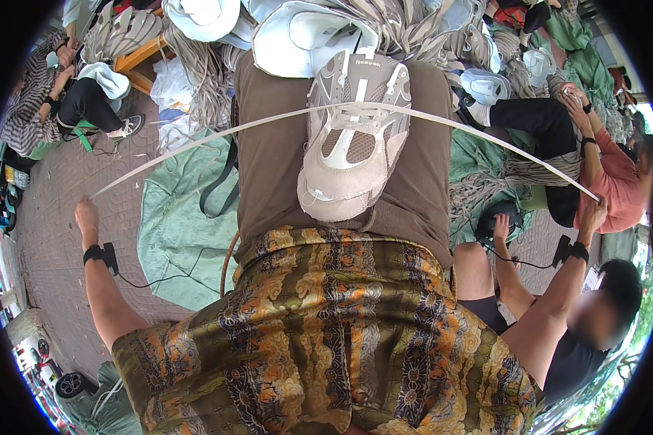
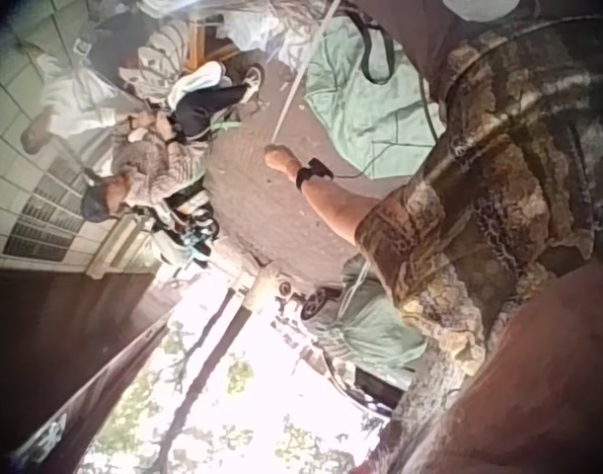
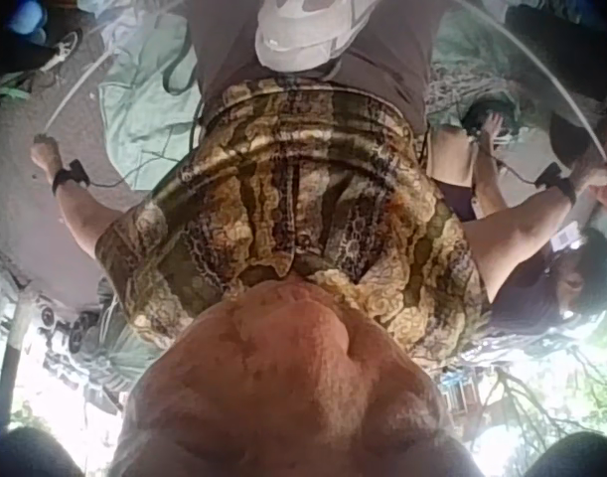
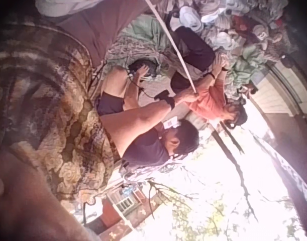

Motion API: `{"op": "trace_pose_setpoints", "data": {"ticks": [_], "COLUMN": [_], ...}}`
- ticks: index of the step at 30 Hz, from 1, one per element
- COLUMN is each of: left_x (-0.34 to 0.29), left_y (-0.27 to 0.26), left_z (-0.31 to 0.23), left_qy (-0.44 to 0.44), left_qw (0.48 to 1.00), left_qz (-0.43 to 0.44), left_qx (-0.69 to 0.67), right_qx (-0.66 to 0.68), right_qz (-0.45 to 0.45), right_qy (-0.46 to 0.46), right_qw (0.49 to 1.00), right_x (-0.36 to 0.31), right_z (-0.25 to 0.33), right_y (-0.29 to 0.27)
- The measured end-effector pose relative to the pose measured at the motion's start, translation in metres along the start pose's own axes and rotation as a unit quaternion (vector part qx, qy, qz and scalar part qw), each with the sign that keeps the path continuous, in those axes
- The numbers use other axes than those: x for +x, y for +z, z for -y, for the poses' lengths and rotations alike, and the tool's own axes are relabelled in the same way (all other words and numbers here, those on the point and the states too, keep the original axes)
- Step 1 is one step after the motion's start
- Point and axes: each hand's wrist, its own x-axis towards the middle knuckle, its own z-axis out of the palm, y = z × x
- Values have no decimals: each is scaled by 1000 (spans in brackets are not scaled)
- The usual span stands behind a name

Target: Lacing various shoe uppers with long shoelaces.

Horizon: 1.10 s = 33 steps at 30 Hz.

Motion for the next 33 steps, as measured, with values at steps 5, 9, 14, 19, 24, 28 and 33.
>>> {"op": "trace_pose_setpoints", "data": {"ticks": [5, 9, 14, 19, 24, 28, 33], "left_x": [-11, -11, -23, -49, -117, -164, -173], "left_y": [3, 2, -19, -51, -119, -187, -210], "left_z": [-18, -15, -36, -155, -333, -436, -519], "left_qy": [34, -31, -66, 63, 238, 433, 399], "left_qw": [998, 999, 991, 965, 876, 795, 745], "left_qz": [-54, -28, 30, 0, 87, 8, 44], "left_qx": [-18, -13, -111, -255, -411, -425, -533], "right_qx": [1, 71, 272, 506, 642, 680, 656], "right_qz": [37, 49, 46, 121, 275, 289, 261], "right_qy": [88, 171, 246, 194, 98, 17, -76], "right_qw": [995, 981, 929, 832, 709, 674, 704], "right_x": [0, 3, 15, 21, 3, -13, -20], "right_z": [-31, -43, -18, 125, 336, 457, 519], "right_y": [-14, -22, -23, -42, -90, -122, -137]}}
